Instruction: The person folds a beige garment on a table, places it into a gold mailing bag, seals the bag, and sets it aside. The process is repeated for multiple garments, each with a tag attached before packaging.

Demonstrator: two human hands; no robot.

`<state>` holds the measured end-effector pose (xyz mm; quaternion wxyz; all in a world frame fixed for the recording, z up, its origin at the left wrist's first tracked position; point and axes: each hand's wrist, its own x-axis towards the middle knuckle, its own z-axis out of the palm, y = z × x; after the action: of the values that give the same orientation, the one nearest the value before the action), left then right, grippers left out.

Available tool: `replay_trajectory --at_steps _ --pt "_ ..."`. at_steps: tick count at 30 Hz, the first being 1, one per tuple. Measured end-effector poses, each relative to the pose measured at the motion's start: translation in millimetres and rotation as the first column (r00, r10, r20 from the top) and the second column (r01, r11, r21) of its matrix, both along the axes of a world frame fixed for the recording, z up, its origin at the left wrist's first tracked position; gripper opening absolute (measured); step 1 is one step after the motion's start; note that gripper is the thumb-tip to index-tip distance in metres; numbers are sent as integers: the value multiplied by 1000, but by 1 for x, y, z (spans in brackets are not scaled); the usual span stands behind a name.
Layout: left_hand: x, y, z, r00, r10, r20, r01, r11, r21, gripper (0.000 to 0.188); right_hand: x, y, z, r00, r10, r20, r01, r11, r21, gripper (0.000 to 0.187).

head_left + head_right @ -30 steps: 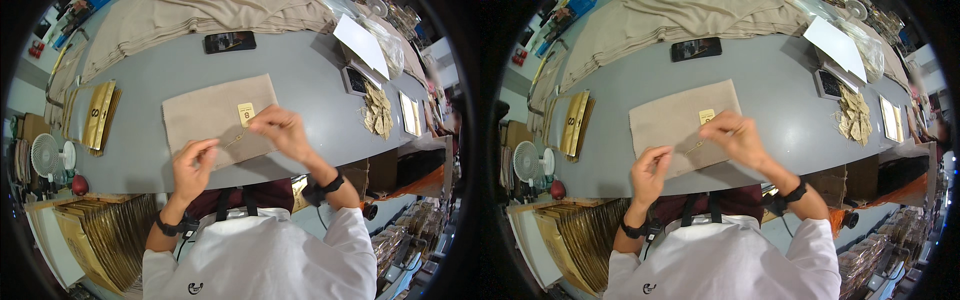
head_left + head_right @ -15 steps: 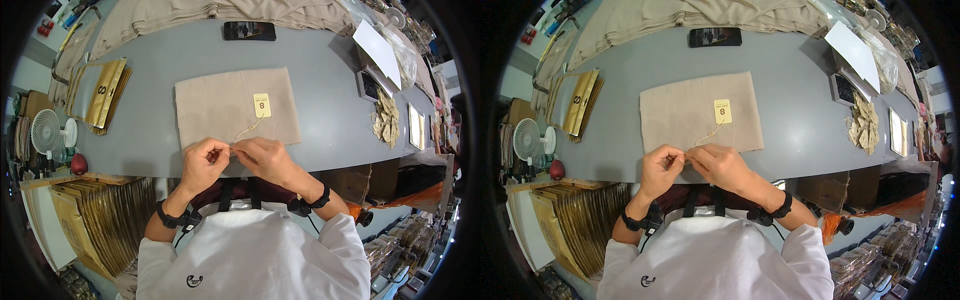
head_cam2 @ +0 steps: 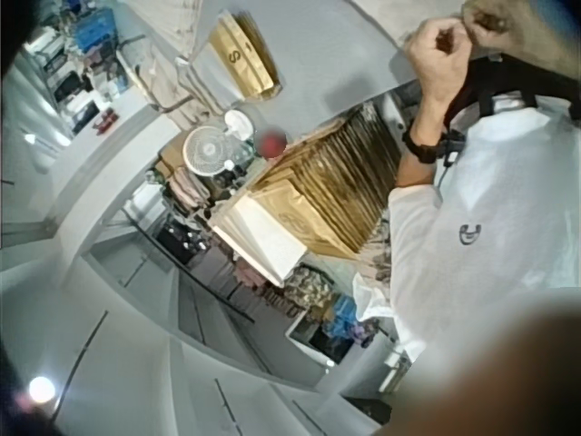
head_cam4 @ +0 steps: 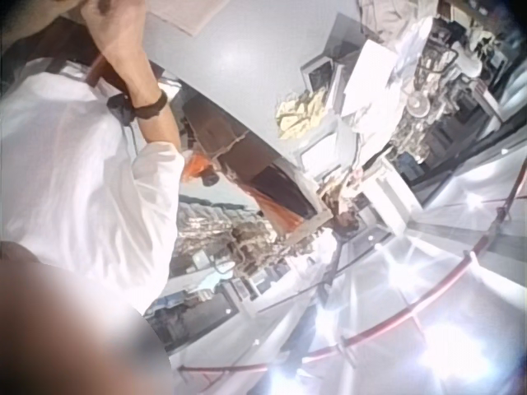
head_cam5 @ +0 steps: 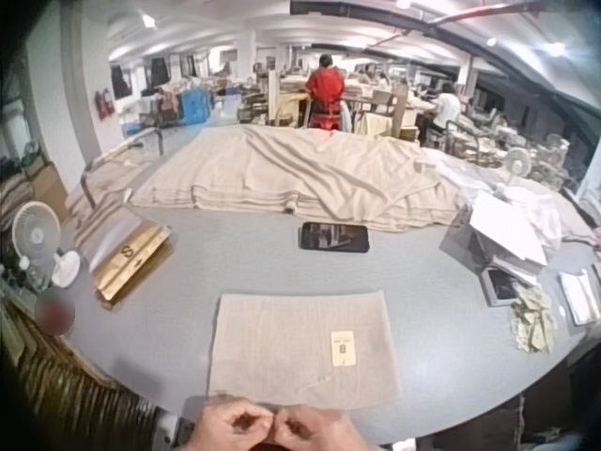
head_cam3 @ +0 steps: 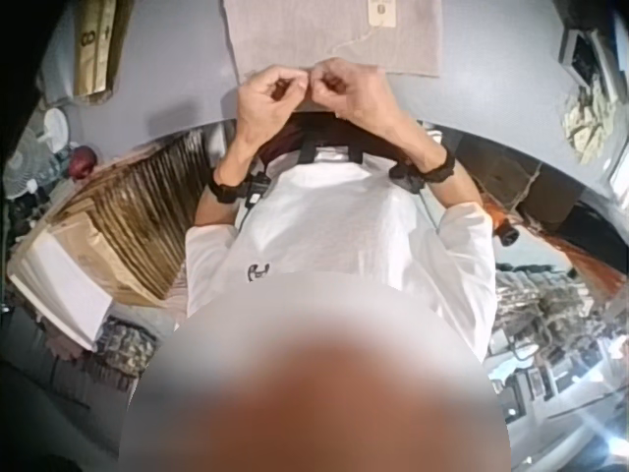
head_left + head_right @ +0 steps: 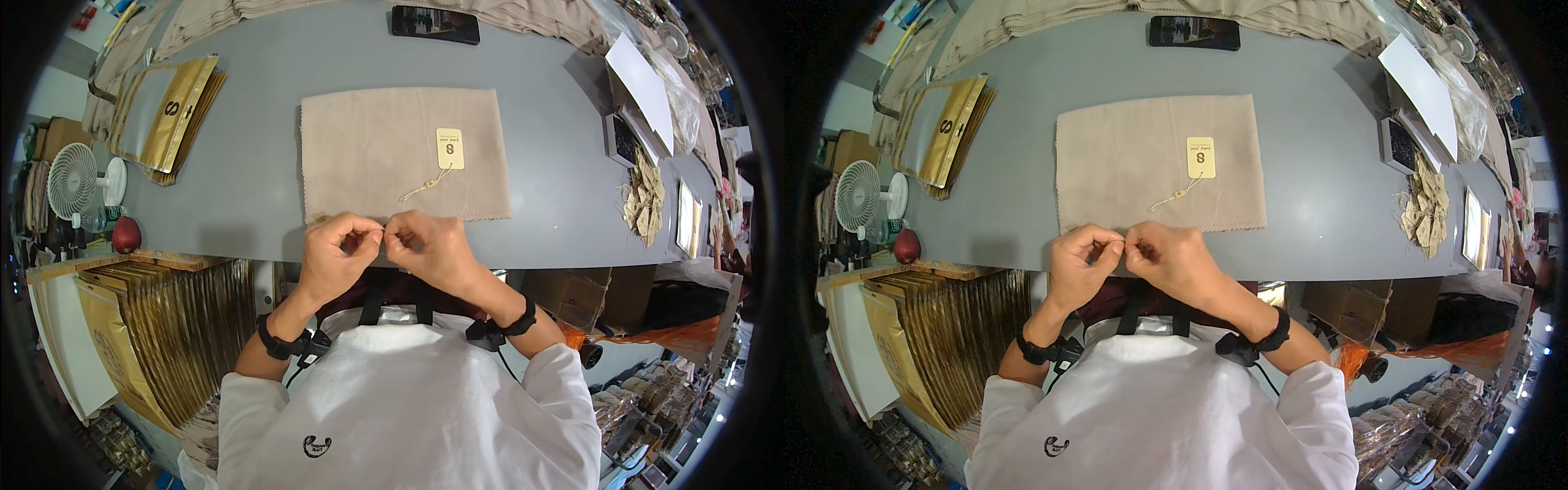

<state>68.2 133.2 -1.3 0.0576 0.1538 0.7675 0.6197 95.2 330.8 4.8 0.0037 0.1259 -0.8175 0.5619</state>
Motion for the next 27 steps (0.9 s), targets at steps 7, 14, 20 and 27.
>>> replay_trajectory --at_steps 7,14,20,27 --pt "-11 -1 -2 995 34 -92 -44 993 -107 4 -21 29 -3 974 -127 188 104 986 130 10" --pt "-30 3 -12 934 48 -355 -145 957 -250 8 -38 38 -4 994 -64 -91 103 850 517 9" --pt "-43 5 -16 784 -83 -615 -173 922 -346 13 -49 25 8 998 -28 -50 41 955 293 14" --pt "-25 -3 -11 943 140 -301 -193 969 -153 8 -45 9 -1 983 -50 -175 121 896 427 14"
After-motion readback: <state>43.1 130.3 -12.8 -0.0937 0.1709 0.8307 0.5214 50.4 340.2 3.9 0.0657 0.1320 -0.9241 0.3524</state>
